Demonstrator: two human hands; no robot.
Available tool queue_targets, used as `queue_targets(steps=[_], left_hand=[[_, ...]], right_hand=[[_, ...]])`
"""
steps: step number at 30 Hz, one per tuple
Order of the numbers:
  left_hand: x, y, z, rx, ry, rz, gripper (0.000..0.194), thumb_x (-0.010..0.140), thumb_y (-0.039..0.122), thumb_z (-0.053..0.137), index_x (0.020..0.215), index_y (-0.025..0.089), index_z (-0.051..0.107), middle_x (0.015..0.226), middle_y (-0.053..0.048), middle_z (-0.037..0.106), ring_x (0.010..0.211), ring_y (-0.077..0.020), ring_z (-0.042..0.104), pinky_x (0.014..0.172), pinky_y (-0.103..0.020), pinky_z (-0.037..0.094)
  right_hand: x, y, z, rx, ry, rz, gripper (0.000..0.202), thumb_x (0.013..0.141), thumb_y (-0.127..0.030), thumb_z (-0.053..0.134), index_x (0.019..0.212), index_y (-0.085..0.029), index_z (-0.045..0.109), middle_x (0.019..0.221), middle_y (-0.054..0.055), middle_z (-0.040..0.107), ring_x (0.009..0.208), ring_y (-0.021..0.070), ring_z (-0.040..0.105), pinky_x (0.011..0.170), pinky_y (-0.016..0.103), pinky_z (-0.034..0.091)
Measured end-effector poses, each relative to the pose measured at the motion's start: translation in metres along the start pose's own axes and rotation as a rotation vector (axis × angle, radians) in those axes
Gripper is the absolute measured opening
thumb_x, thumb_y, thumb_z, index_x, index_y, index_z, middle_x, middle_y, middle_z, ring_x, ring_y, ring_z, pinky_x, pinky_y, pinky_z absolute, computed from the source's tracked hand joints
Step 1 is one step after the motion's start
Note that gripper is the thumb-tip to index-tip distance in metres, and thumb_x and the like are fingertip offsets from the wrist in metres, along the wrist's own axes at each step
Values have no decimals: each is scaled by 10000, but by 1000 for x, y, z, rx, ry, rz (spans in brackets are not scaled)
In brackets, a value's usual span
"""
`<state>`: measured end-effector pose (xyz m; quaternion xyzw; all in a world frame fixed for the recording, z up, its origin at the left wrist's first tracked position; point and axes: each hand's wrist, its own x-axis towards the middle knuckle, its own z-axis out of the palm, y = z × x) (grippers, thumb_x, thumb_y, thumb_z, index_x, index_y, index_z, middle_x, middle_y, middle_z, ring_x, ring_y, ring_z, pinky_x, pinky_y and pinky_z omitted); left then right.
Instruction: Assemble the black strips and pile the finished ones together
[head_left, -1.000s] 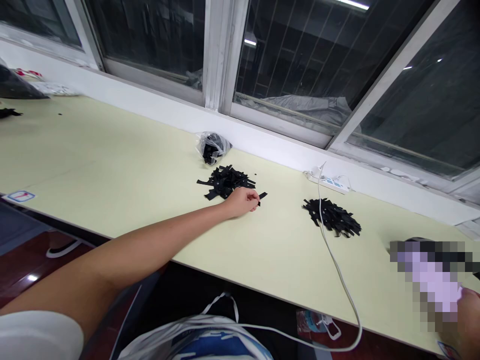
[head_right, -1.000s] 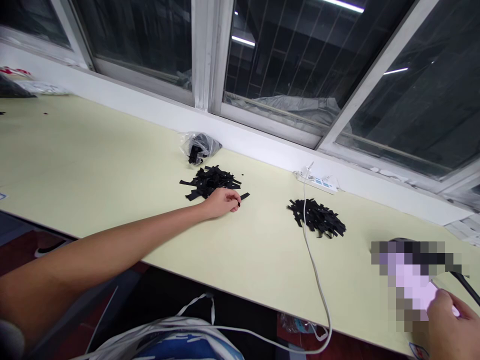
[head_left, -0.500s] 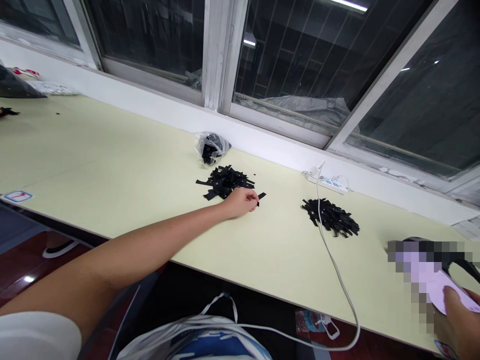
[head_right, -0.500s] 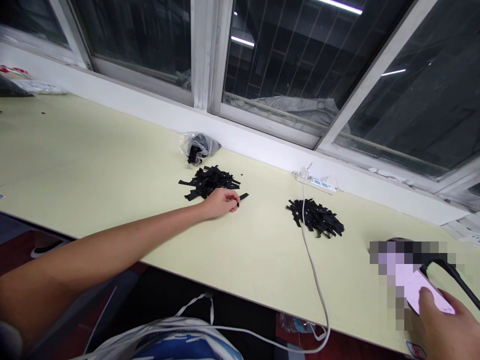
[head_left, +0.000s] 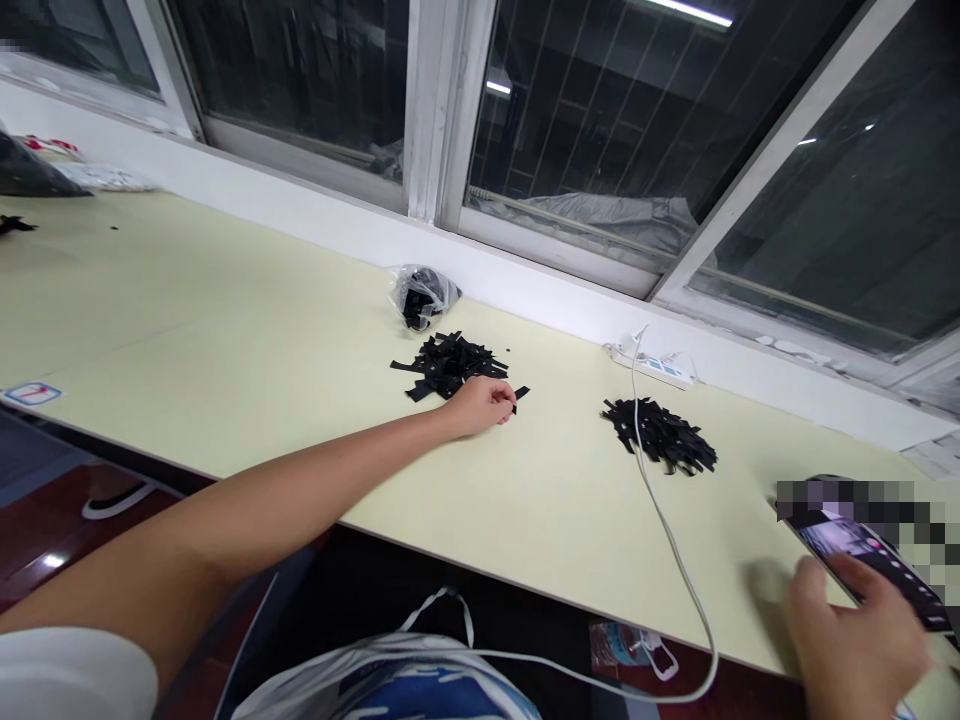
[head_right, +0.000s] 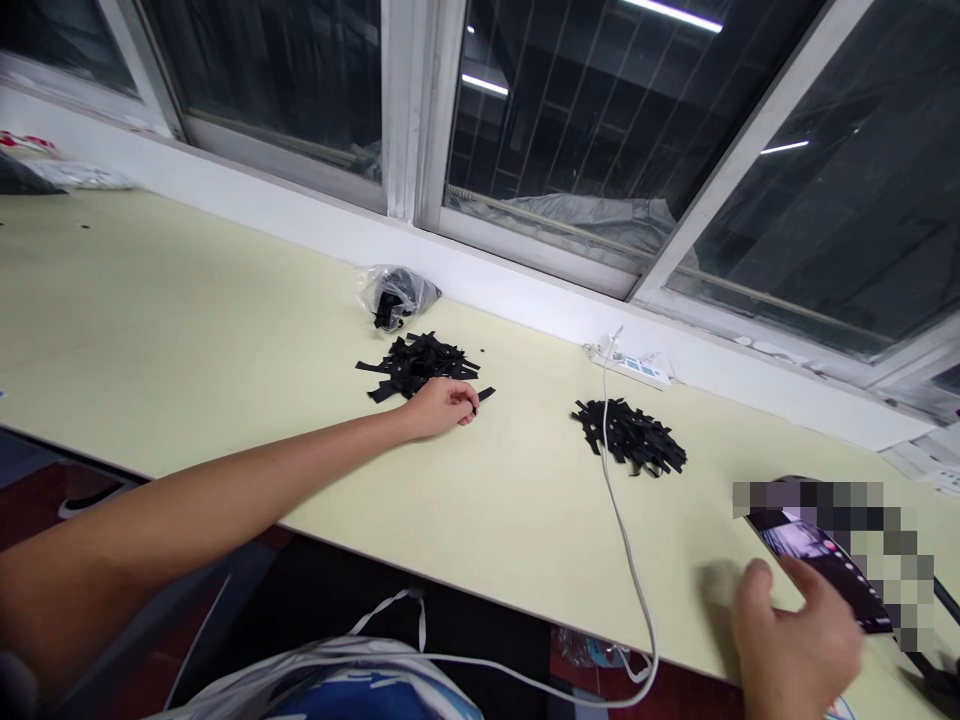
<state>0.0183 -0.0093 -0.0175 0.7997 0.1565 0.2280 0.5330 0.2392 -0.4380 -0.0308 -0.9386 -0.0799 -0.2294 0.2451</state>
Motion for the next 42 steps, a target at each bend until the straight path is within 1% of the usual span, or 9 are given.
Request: queue_targets(steps=[4, 10, 13, 17, 20, 23, 30, 35, 42], left_hand=[[2, -5, 0, 30, -3, 21, 133, 739, 156, 549, 792, 145, 670, 673, -24, 680, 597, -117, 634, 579, -217, 492], [2, -8, 1, 48, -1, 13, 142, 740, 183, 553, 791, 144, 680, 648, -23, 670, 588, -124, 628, 559, -217, 472], [2, -9, 2, 56, -5, 17, 152, 742, 189, 550, 798, 150, 685, 653, -20, 673, 589, -124, 624, 558, -217, 470], [3, -9, 2, 14, -9, 15, 147, 729, 175, 565, 810, 141, 682, 657, -19, 670, 585, -118, 618, 565, -215, 474], [3, -6, 1, -45, -27, 26, 148, 731, 159, 569, 829, 135, 677, 649, -11, 660, 584, -116, 615, 577, -217, 483], [2, -3, -2, -72, -29, 59, 141, 746, 135, 547, 810, 131, 673, 686, -16, 672, 609, -119, 617, 580, -216, 484], [8, -2, -3, -101, 0, -31, 138, 758, 87, 582, 838, 121, 690, 708, -26, 700, 639, -135, 662, 607, -226, 526], [10, -2, -4, -202, 29, -134, 166, 766, 50, 615, 886, 108, 714, 743, -41, 724, 646, -117, 678, 658, -229, 558], [7, 8, -5, -199, 32, -156, 209, 771, -4, 554, 791, 105, 731, 704, -32, 716, 613, -96, 660, 627, -200, 555]], right_hand=[[-9, -21, -2, 29, -335, -33, 279, 721, -553, 565, 773, -302, 674, 836, 105, 725, 895, 389, 668, 819, 506, 493], [-12, -39, -6, 163, -366, 155, 317, 688, -565, 604, 785, -281, 708, 850, 104, 747, 821, 366, 689, 677, 473, 514], [-33, -97, -14, 344, -442, -133, 343, 758, -543, 583, 902, -258, 708, 988, 101, 744, 965, 324, 683, 693, 388, 525], [-63, -211, -12, 503, -625, -571, 354, 883, -505, 499, 1025, -225, 663, 1049, 103, 712, 964, 267, 669, 580, 288, 484], [-71, -281, 12, 451, -665, -811, 265, 908, -421, 512, 1024, -226, 649, 1001, 72, 709, 808, 204, 659, 669, 296, 471], [-73, -319, 45, 422, -627, -886, 202, 915, -369, 514, 962, -219, 640, 951, 61, 700, 782, 189, 632, 703, 299, 439], [-77, -312, 87, 674, -654, -753, 241, 938, -384, 468, 1001, -205, 615, 902, 41, 705, 684, 150, 619, 685, 274, 457], [-74, -305, 97, 697, -679, -799, 214, 897, -288, 495, 1010, -235, 668, 887, 18, 723, 714, 163, 639, 720, 286, 483], [-77, -309, 94, 686, -576, -866, 249, 869, -200, 498, 993, -228, 712, 939, 38, 711, 774, 169, 627, 756, 290, 475]])
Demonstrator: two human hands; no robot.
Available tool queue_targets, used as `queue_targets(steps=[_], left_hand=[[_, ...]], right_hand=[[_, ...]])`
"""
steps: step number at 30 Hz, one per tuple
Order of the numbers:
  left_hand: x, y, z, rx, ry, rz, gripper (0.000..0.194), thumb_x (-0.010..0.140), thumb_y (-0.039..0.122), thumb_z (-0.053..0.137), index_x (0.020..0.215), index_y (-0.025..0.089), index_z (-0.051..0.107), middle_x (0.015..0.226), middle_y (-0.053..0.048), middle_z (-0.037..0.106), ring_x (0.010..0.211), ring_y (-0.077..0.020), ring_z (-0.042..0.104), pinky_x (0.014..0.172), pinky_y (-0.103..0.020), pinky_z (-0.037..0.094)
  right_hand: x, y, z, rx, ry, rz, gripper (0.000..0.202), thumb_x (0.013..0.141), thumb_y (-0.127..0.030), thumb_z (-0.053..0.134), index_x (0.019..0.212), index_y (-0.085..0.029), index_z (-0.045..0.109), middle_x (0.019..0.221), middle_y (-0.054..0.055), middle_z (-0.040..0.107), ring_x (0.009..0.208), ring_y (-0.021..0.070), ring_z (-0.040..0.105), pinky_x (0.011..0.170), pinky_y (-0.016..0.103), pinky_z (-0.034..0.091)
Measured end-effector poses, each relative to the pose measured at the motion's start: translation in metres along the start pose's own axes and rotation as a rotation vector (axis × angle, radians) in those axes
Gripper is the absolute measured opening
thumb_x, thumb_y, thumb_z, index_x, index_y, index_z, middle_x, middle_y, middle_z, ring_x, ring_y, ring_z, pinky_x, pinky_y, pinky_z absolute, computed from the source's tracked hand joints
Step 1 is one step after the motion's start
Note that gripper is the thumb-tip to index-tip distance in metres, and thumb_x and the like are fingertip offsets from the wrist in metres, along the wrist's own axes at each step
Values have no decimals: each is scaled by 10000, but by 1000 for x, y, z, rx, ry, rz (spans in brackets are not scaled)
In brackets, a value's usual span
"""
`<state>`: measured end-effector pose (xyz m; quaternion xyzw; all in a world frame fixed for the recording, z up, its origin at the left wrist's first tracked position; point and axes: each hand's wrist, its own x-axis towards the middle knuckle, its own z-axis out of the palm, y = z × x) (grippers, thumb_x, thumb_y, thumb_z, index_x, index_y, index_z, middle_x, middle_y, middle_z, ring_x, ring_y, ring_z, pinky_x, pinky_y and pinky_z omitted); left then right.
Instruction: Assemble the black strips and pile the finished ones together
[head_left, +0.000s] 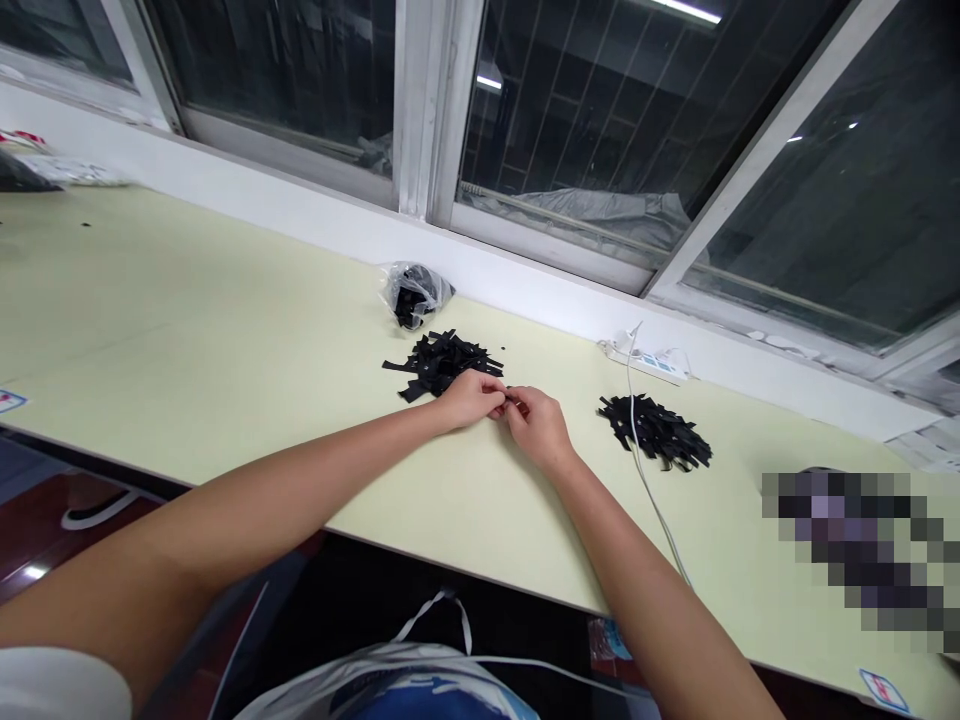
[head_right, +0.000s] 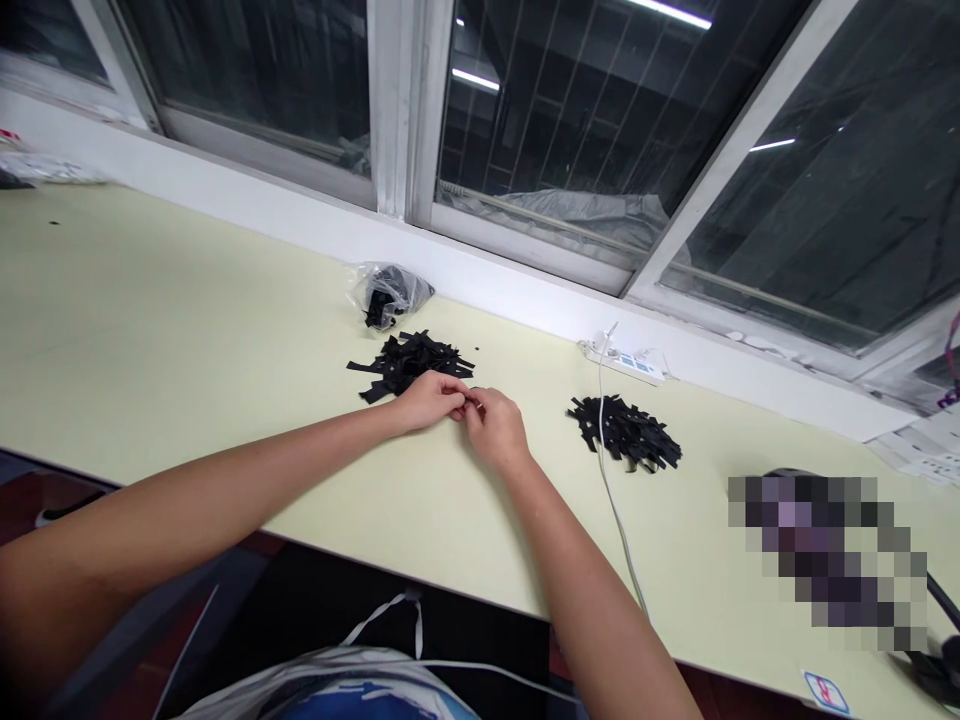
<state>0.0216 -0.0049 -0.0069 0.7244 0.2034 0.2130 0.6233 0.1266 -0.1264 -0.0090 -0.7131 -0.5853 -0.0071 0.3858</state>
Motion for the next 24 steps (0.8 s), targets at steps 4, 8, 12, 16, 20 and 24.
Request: queue_targets(steps=[4, 8, 12, 16, 20, 24], left_hand=[[-3, 5, 2, 32, 7, -1, 217, 764, -7, 542, 744, 103, 727, 652, -22, 697, 570, -90, 635, 581, -189, 537], [-5, 6, 2, 76, -4, 0, 232, 760, -6, 525, 736, 104, 729, 623, -18, 683, 553, -93, 627, 557, -186, 521], [-4, 5, 2, 107, -9, -5, 232, 762, -2, 527, 749, 104, 733, 626, -22, 688, 563, -102, 638, 563, -196, 524], [-3, 4, 0, 121, -6, 3, 199, 770, 5, 554, 720, 107, 718, 596, -12, 671, 554, -102, 633, 554, -195, 520], [-1, 4, 0, 81, -16, -4, 192, 772, 1, 570, 695, 115, 703, 615, -3, 677, 577, -103, 640, 604, -214, 552], [-2, 4, 0, 39, -71, -1, 167, 790, 32, 591, 742, 123, 722, 691, -11, 709, 639, -111, 661, 680, -236, 573]], right_hand=[[0, -2, 1, 5, 6, 6, 236, 850, -180, 497, 946, -215, 710, 886, 38, 694, 787, 178, 612, 746, 288, 466], [0, -1, 3, 36, 1, 24, 228, 840, -171, 484, 907, -205, 699, 852, 32, 681, 743, 170, 592, 702, 283, 449], [-1, 0, 4, 54, 4, 21, 213, 835, -178, 483, 866, -206, 693, 820, 24, 670, 723, 167, 576, 678, 280, 431], [-1, 0, 4, 81, 4, 41, 208, 855, -224, 474, 842, -216, 682, 794, 20, 667, 710, 169, 576, 672, 280, 425], [0, -1, 3, 73, 20, 58, 192, 862, -258, 471, 819, -219, 654, 775, 20, 660, 707, 175, 574, 660, 283, 412], [2, 0, 3, 71, 53, 152, 154, 852, -287, 476, 760, -225, 583, 700, 1, 632, 650, 173, 544, 618, 285, 387]])
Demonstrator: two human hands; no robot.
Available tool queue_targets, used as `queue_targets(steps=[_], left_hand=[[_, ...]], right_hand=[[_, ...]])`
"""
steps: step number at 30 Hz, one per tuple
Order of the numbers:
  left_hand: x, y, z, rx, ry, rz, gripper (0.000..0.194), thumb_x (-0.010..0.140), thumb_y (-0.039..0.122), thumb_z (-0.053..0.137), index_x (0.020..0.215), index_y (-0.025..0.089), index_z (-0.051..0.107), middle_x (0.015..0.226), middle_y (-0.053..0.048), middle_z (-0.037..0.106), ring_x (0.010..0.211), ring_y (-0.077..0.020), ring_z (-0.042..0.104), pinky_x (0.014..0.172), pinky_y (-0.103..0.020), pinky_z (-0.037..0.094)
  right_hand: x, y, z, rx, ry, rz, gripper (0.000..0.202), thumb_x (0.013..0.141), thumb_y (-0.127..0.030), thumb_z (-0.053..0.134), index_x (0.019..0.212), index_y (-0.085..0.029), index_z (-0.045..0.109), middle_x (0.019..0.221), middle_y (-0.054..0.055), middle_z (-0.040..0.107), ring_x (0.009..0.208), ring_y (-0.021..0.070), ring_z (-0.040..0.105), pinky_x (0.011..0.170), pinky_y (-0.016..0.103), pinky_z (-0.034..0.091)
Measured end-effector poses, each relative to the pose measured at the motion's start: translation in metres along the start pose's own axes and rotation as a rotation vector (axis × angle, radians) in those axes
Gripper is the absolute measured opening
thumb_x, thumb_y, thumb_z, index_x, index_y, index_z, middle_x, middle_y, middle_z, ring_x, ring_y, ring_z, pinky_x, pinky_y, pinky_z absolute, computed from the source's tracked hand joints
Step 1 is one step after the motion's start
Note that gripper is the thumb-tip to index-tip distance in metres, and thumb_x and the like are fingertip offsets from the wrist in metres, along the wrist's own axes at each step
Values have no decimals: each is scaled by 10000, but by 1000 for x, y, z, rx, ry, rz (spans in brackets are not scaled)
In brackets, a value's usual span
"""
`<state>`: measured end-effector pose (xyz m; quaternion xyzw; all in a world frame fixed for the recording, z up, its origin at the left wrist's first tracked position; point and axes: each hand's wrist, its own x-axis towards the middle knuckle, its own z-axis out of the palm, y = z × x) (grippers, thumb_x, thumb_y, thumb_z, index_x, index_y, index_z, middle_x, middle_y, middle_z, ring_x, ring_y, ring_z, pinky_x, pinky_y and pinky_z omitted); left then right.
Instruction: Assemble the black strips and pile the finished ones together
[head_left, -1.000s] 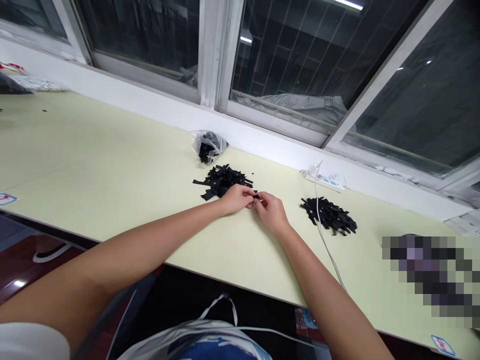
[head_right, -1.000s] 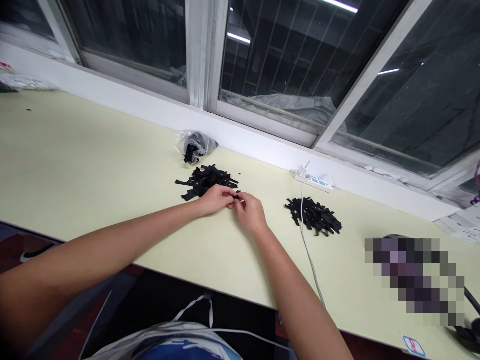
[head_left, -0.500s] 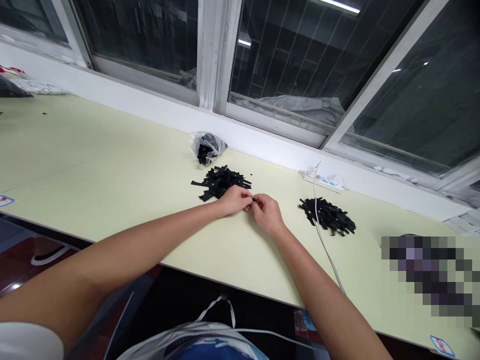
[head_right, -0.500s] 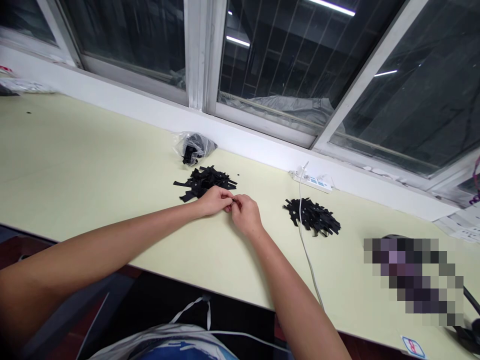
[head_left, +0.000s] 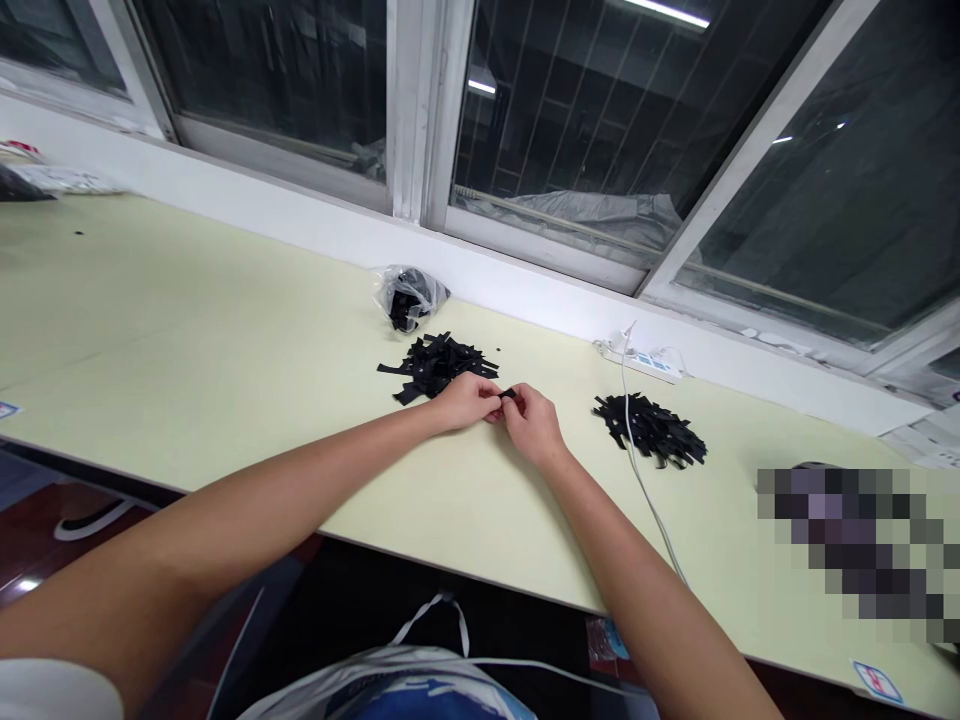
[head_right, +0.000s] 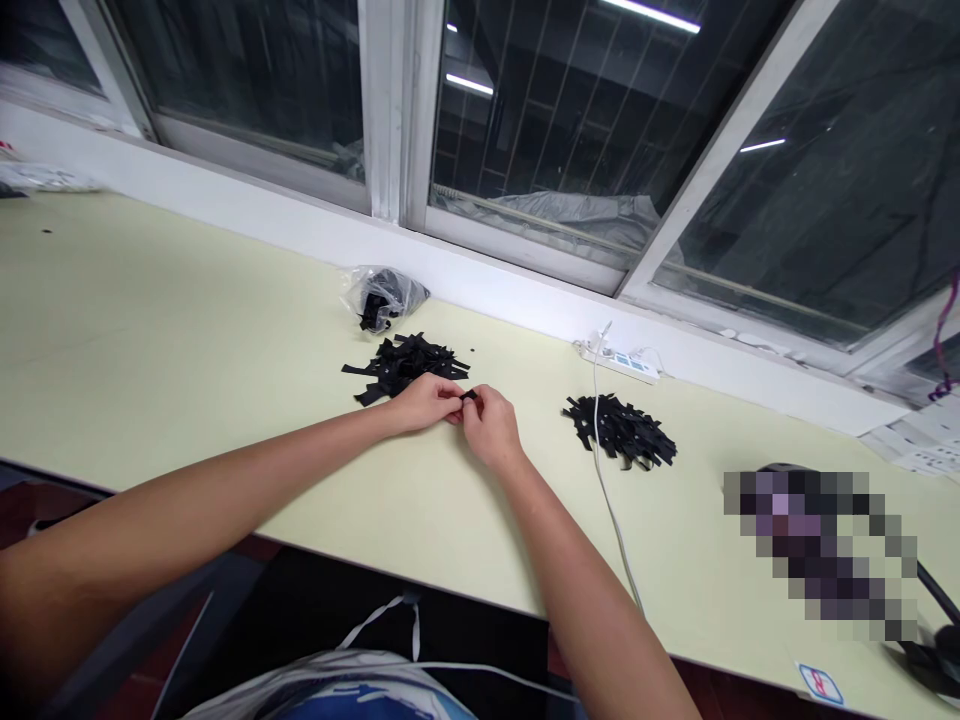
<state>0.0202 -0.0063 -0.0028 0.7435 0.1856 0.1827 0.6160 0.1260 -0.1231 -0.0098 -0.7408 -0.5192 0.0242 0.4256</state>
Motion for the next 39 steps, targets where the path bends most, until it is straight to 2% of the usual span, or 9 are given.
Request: queue_targets(steps=[4, 8, 14, 20, 28, 33, 36, 39], left_hand=[[0, -2, -2, -8, -59, 18, 98, 829, 103, 629, 818, 111, 726, 707, -30, 714, 631, -107, 662, 659, -231, 563], [1, -5, -3, -20, -52, 8, 96, 842, 188, 673, 834, 96, 701, 701, -47, 708, 610, -114, 664, 623, -238, 559], [2, -7, -2, -34, -38, 35, 124, 853, 217, 666, 856, 93, 673, 724, -49, 693, 575, -103, 639, 602, -246, 563], [1, -8, -2, 15, -45, 42, 156, 852, 251, 657, 844, 96, 671, 719, -51, 680, 559, -106, 624, 583, -252, 552], [-6, -9, -3, 285, -108, 179, 241, 861, 238, 575, 1030, 138, 714, 857, -58, 720, 649, -117, 625, 642, -249, 509], [-8, -9, -4, 329, -127, 247, 395, 856, 262, 583, 1239, 173, 611, 869, -41, 722, 673, -122, 620, 659, -242, 484], [-9, -8, -4, 296, -118, 248, 366, 860, 302, 593, 1206, 185, 575, 818, -23, 708, 627, -116, 598, 606, -230, 462], [-10, -6, -4, 321, -123, 281, 232, 868, 342, 588, 1028, 178, 625, 761, -18, 695, 624, -120, 594, 599, -224, 449]], right_hand=[[2, 4, 2, 129, 19, 115, 123, 829, -323, 499, 777, -233, 564, 714, -7, 657, 640, 172, 577, 617, 282, 419], [4, 10, 3, 235, 47, 198, 115, 795, -336, 525, 789, -235, 578, 740, -7, 679, 640, 173, 619, 603, 279, 457], [12, 22, -3, 419, 247, 326, 130, 756, -345, 574, 800, -223, 579, 664, -24, 632, 640, 175, 652, 573, 268, 509], [17, 18, -15, 692, 397, 411, 175, 712, -316, 654, 798, -199, 556, 726, -7, 657, 665, 171, 688, 571, 261, 555], [16, 13, -19, 810, 374, 520, 106, 701, -244, 645, 756, -184, 577, 761, 18, 696, 627, 147, 669, 542, 239, 552], [16, 14, -18, 822, 357, 524, 92, 700, -241, 626, 762, -182, 589, 755, 17, 704, 614, 140, 662, 532, 230, 543], [16, 13, -17, 809, 352, 525, 101, 697, -249, 625, 764, -182, 589, 756, 16, 705, 608, 134, 656, 528, 223, 535], [16, 13, -16, 797, 340, 519, 118, 691, -258, 628, 774, -186, 584, 765, 20, 709, 618, 137, 659, 536, 225, 535]])
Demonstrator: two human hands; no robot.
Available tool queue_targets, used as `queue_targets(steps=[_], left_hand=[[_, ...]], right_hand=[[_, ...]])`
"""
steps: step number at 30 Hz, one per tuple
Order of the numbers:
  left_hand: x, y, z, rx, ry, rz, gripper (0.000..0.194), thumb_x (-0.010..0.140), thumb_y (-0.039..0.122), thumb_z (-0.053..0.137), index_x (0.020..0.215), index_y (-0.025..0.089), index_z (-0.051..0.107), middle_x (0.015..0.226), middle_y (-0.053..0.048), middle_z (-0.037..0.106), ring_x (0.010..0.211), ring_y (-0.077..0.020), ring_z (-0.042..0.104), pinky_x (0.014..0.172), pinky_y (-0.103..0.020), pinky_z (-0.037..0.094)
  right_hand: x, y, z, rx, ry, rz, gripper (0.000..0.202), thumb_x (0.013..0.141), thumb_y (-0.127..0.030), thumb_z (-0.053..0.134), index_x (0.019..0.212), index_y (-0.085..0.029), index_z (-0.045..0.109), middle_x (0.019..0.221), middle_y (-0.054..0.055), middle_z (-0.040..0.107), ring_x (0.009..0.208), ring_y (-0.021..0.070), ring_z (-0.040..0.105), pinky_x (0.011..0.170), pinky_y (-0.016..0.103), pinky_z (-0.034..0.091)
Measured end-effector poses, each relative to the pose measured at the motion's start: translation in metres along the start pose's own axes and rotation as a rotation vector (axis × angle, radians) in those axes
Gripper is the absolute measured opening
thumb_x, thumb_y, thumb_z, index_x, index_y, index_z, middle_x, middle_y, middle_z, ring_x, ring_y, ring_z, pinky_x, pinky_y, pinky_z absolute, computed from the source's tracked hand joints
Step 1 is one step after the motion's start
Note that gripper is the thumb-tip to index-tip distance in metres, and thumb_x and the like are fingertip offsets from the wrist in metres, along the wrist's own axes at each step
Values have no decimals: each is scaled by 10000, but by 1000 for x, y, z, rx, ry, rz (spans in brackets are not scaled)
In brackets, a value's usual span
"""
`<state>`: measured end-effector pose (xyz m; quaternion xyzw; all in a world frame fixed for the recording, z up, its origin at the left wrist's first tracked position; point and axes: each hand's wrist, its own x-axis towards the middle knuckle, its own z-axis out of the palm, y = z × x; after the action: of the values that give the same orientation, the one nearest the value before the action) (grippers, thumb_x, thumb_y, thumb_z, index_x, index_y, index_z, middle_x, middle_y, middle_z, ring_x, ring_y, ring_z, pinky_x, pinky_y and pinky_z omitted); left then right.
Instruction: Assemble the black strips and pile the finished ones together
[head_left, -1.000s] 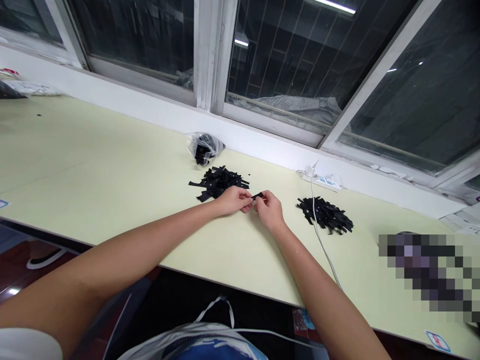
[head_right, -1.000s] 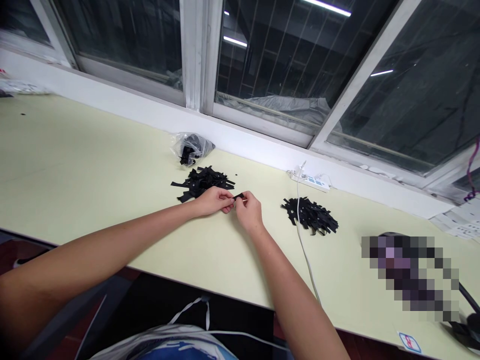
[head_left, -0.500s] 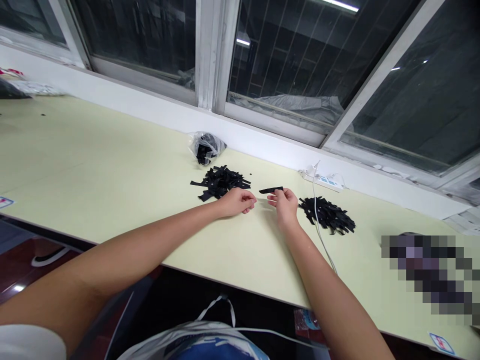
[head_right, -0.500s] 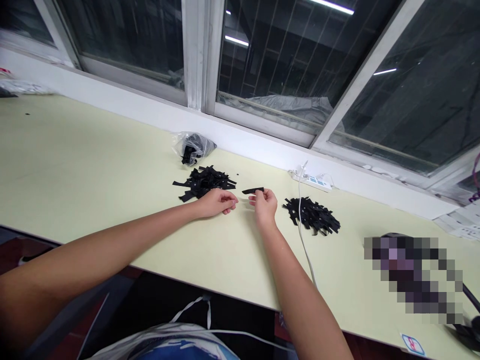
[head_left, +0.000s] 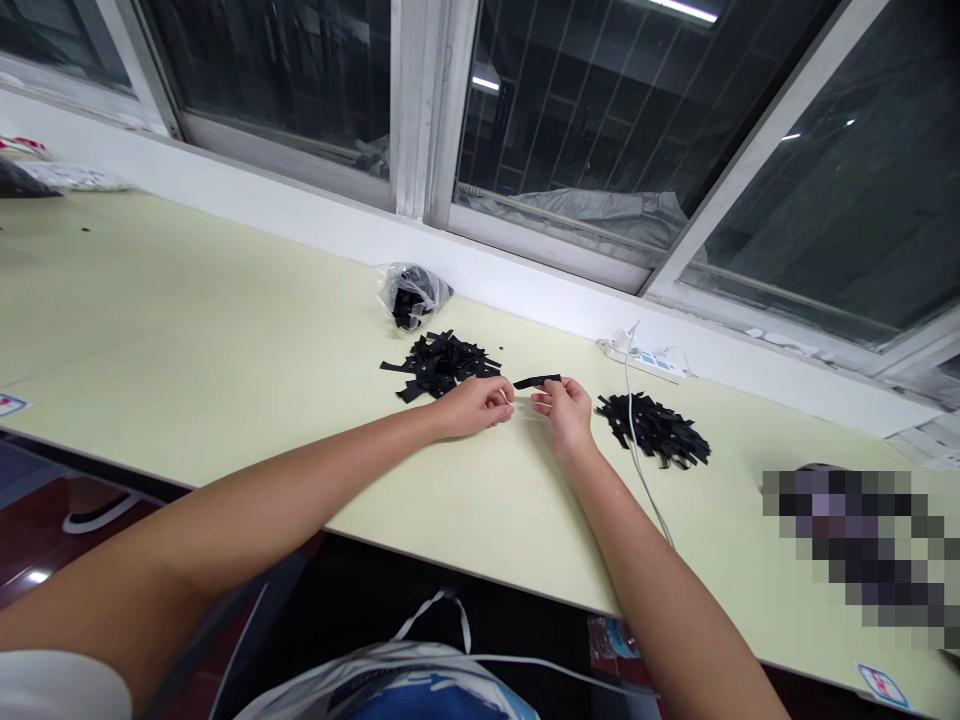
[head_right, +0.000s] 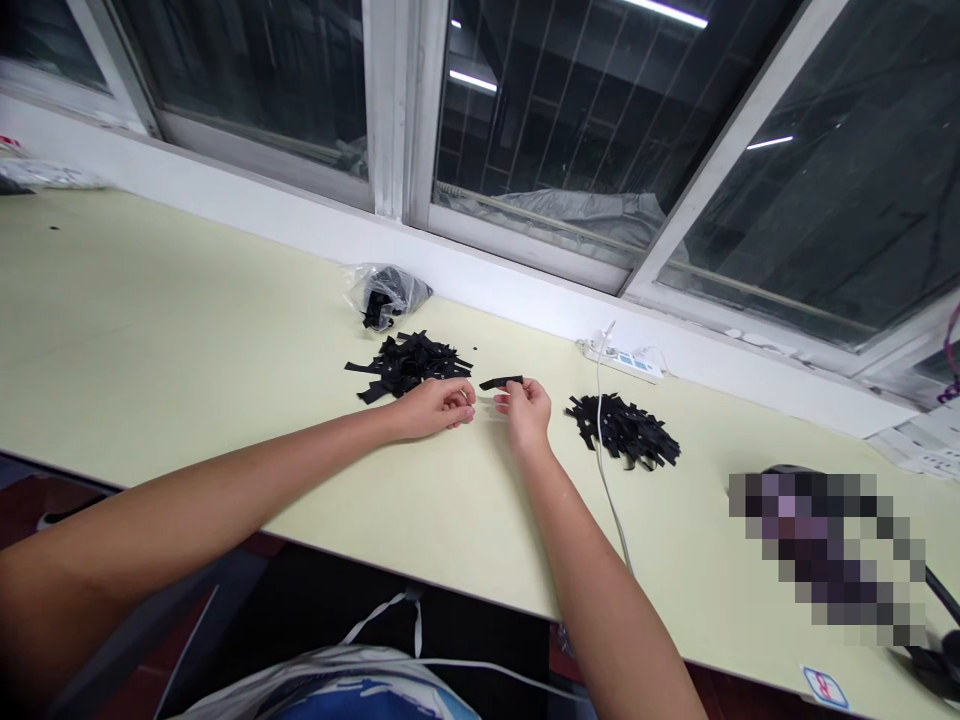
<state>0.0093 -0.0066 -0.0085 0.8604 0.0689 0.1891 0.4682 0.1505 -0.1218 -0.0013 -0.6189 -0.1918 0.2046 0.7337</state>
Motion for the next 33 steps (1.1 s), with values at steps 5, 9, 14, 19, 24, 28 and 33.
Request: queue_targets(steps=[5, 9, 14, 19, 24, 28, 33], left_hand=[[0, 2, -1, 100, 8, 32, 190, 862, 299, 565, 885, 173, 705, 783, -32, 708, 703, -140, 620, 642, -226, 452], [1, 1, 0, 85, 47, 6, 224, 834, 287, 611, 981, 166, 729, 766, -29, 701, 670, -134, 604, 633, -230, 455], [1, 2, -1, 6, 58, -48, 276, 874, 312, 587, 1045, 149, 729, 771, -38, 708, 610, -120, 598, 604, -233, 463], [3, 7, -5, 117, 169, 74, 220, 850, 302, 639, 969, 185, 782, 934, -61, 731, 756, -140, 620, 649, -238, 447], [5, 7, -6, 50, 282, 65, 171, 798, 294, 698, 878, 171, 785, 912, -63, 725, 778, -150, 628, 668, -251, 462], [6, 6, -7, 15, 322, 65, 169, 782, 304, 705, 856, 168, 774, 961, -69, 706, 785, -142, 622, 654, -243, 470], [6, 6, -9, 26, 323, 82, 150, 775, 304, 703, 798, 161, 743, 994, -71, 704, 850, -156, 631, 682, -247, 480]], right_hand=[[1, 3, 0, -21, -26, -19, 134, 694, -288, 627, 780, -203, 570, 791, 30, 717, 627, 147, 658, 529, 238, 530], [1, 4, 0, -45, -51, -20, 130, 698, -294, 621, 781, -207, 570, 800, 30, 720, 629, 150, 656, 530, 243, 528], [-1, 3, 2, -54, -69, -11, 146, 689, -291, 631, 791, -200, 580, 807, 30, 717, 639, 147, 653, 535, 237, 518], [-2, 4, 2, -58, -104, -29, 210, 661, -329, 669, 806, -194, 599, 795, 15, 702, 634, 142, 648, 530, 235, 510], [-4, 6, 4, -88, -164, -57, 290, 627, -372, 735, 822, -201, 606, 731, -14, 667, 647, 152, 659, 542, 244, 520], [-10, 7, 8, -70, -253, -61, 312, 621, -385, 768, 813, -206, 599, 699, -12, 679, 658, 163, 671, 573, 263, 547], [-15, 7, 11, -38, -338, -75, 290, 638, -363, 776, 815, -200, 614, 731, 6, 709, 702, 164, 692, 732, 319, 589]])
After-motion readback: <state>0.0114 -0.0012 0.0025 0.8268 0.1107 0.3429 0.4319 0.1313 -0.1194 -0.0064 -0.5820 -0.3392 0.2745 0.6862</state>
